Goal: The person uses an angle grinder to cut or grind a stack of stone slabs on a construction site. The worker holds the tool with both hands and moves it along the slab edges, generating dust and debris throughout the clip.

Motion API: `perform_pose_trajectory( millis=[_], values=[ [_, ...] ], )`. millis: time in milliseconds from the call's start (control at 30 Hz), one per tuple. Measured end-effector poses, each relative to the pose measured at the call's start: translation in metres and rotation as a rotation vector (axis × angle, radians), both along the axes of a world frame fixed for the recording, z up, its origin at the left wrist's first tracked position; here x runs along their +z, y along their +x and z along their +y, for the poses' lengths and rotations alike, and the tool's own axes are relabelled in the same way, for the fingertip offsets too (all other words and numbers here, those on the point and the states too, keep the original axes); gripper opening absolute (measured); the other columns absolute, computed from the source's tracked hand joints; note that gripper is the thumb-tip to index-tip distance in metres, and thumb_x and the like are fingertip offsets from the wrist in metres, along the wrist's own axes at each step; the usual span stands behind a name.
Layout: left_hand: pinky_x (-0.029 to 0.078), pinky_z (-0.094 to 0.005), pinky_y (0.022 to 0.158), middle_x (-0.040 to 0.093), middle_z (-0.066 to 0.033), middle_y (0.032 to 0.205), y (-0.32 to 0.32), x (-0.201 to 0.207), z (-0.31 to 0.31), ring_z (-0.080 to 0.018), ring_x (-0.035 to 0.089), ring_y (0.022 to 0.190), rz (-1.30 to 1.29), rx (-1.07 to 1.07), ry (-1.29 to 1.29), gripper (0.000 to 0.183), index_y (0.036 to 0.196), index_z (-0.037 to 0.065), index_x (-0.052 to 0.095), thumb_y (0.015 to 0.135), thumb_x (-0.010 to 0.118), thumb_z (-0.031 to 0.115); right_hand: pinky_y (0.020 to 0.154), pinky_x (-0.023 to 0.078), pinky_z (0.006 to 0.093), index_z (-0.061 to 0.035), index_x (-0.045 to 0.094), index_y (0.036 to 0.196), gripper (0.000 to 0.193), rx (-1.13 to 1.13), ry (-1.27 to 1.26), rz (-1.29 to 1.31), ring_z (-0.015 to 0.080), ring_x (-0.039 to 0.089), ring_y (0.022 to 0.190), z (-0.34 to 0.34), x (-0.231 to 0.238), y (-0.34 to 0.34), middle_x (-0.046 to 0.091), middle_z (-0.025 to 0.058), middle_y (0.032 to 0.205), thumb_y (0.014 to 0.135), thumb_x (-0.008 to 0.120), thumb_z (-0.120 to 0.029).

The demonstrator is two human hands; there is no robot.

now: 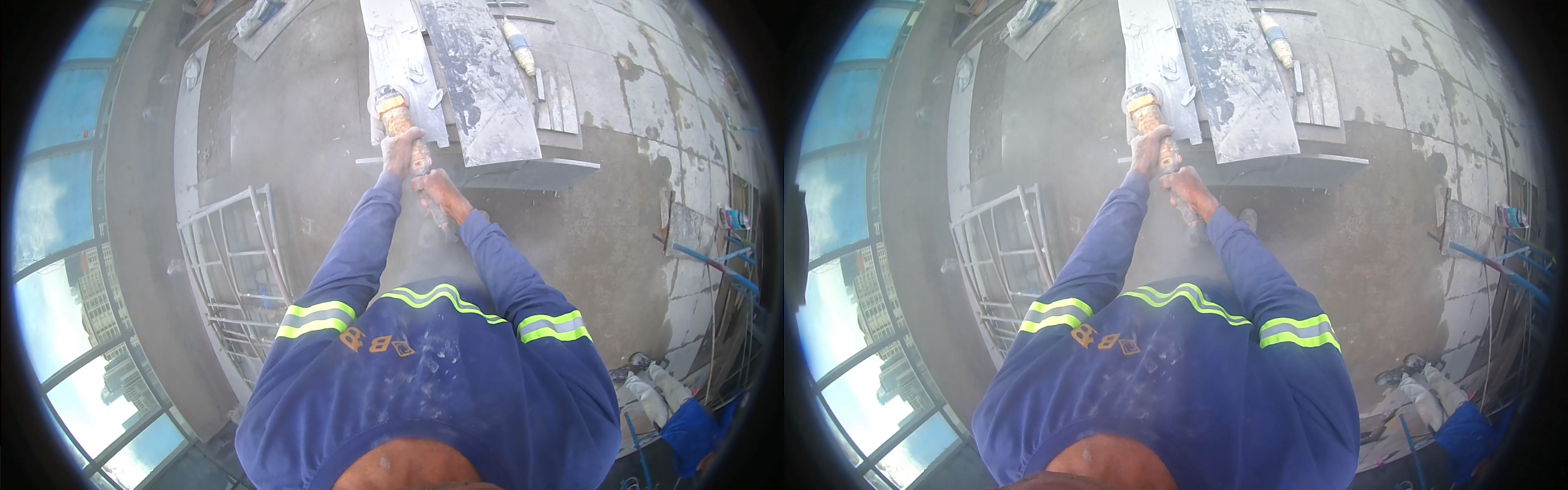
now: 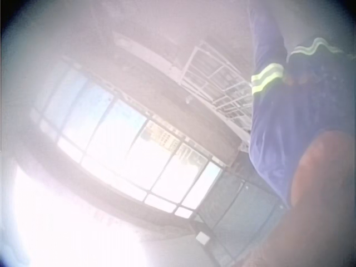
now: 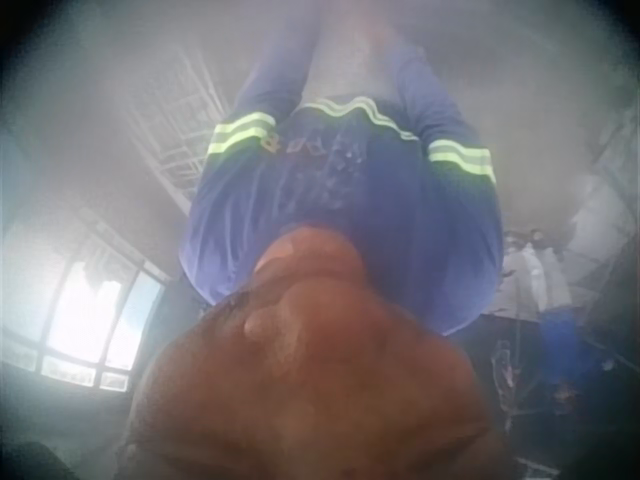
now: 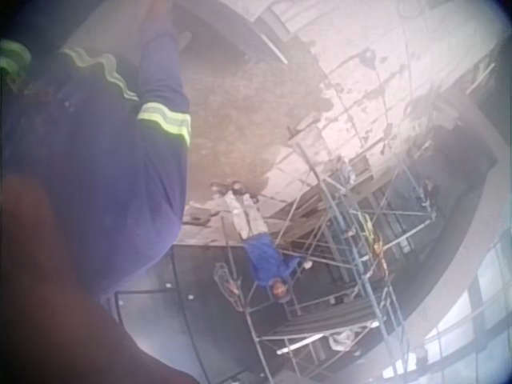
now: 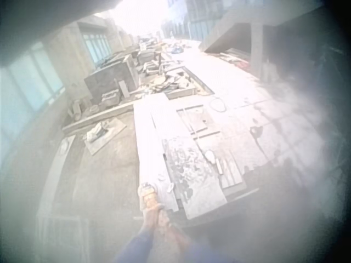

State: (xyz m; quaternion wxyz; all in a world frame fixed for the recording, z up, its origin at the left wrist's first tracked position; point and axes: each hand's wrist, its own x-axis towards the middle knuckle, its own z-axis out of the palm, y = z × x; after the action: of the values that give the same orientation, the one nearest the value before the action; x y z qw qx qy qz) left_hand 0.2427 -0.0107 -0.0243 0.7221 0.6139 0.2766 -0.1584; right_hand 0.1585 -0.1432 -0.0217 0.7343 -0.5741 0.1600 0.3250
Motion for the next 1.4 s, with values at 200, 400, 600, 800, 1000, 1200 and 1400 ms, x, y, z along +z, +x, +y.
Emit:
perform_pose_trajectory(
  millis=[200, 400, 600, 800, 1000, 1200, 1400],
  values=[
    [0.056, -0.0387, 0.063, 0.069, -0.0100, 0.086, -0.010, 0.007, -0.021, -0.0204, 0.066, 0.069, -0.051, 0.092, 0.048, 0.036, 0.098, -0.005, 0.071, 0.077, 0.084, 0.021, 0.052, 0.050, 0.0349, 0.0054, 0.069, 0.089, 0.023, -0.029, -0.011, -0.027, 0.0171, 0.059, 0.061, -0.012, -0.005, -0.006, 0.060, 0.0051, 0.076, 0.086, 0.073, -0.017],
    [0.056, -0.0379, 0.060, 0.068, -0.0096, 0.085, -0.020, -0.001, -0.013, -0.0211, 0.066, 0.067, -0.074, 0.144, 0.073, 0.035, 0.099, -0.004, 0.070, 0.077, 0.084, 0.021, 0.056, 0.050, 0.0350, 0.0040, 0.069, 0.097, 0.026, 0.166, -0.061, -0.001, 0.0160, 0.061, 0.067, -0.017, 0.004, -0.006, 0.062, 0.0054, 0.077, 0.087, 0.072, -0.020],
    [0.057, -0.0374, 0.055, 0.065, -0.0092, 0.086, -0.030, 0.020, -0.018, -0.0210, 0.066, 0.064, -0.091, 0.044, 0.090, 0.036, 0.104, -0.001, 0.066, 0.082, 0.081, 0.023, 0.055, 0.048, 0.0359, 0.0029, 0.067, 0.092, 0.023, 0.054, -0.015, 0.005, 0.0164, 0.058, 0.062, -0.013, 0.013, -0.019, 0.061, 0.0054, 0.078, 0.085, 0.072, -0.018],
    [0.057, -0.0375, 0.058, 0.066, -0.0089, 0.086, -0.024, 0.009, -0.021, -0.0211, 0.066, 0.066, -0.046, 0.106, 0.085, 0.037, 0.104, -0.002, 0.067, 0.081, 0.082, 0.022, 0.055, 0.048, 0.0366, 0.0030, 0.067, 0.093, 0.023, 0.138, 0.024, 0.021, 0.0170, 0.059, 0.063, -0.023, -0.001, -0.007, 0.059, 0.0046, 0.078, 0.085, 0.071, -0.018],
    [0.058, -0.0384, 0.058, 0.068, -0.0106, 0.087, -0.021, 0.011, -0.025, -0.0222, 0.068, 0.066, -0.052, 0.102, 0.142, 0.039, 0.105, -0.004, 0.069, 0.079, 0.085, 0.021, 0.054, 0.049, 0.0376, 0.0040, 0.067, 0.091, 0.025, 0.115, -0.036, -0.024, 0.0178, 0.060, 0.061, -0.026, -0.004, -0.010, 0.061, 0.0059, 0.077, 0.085, 0.071, -0.020],
    [0.057, -0.0390, 0.062, 0.071, -0.0121, 0.088, -0.022, 0.013, -0.033, -0.0224, 0.068, 0.067, -0.052, 0.129, 0.143, 0.041, 0.102, -0.008, 0.070, 0.076, 0.084, 0.020, 0.045, 0.043, 0.0412, 0.0012, 0.064, 0.083, 0.018, 0.139, 0.001, 0.030, 0.0198, 0.052, 0.051, -0.036, 0.006, -0.005, 0.055, 0.0050, 0.071, 0.082, 0.071, -0.016],
    [0.058, -0.0388, 0.056, 0.068, -0.0121, 0.087, -0.011, -0.003, -0.021, -0.0226, 0.069, 0.067, -0.053, 0.097, 0.173, 0.038, 0.101, -0.006, 0.070, 0.078, 0.084, 0.021, 0.058, 0.049, 0.0365, -0.0002, 0.065, 0.087, 0.019, 0.090, -0.008, -0.001, 0.0191, 0.059, 0.064, -0.027, 0.002, -0.006, 0.060, 0.0060, 0.076, 0.083, 0.072, -0.017]
  ],
)
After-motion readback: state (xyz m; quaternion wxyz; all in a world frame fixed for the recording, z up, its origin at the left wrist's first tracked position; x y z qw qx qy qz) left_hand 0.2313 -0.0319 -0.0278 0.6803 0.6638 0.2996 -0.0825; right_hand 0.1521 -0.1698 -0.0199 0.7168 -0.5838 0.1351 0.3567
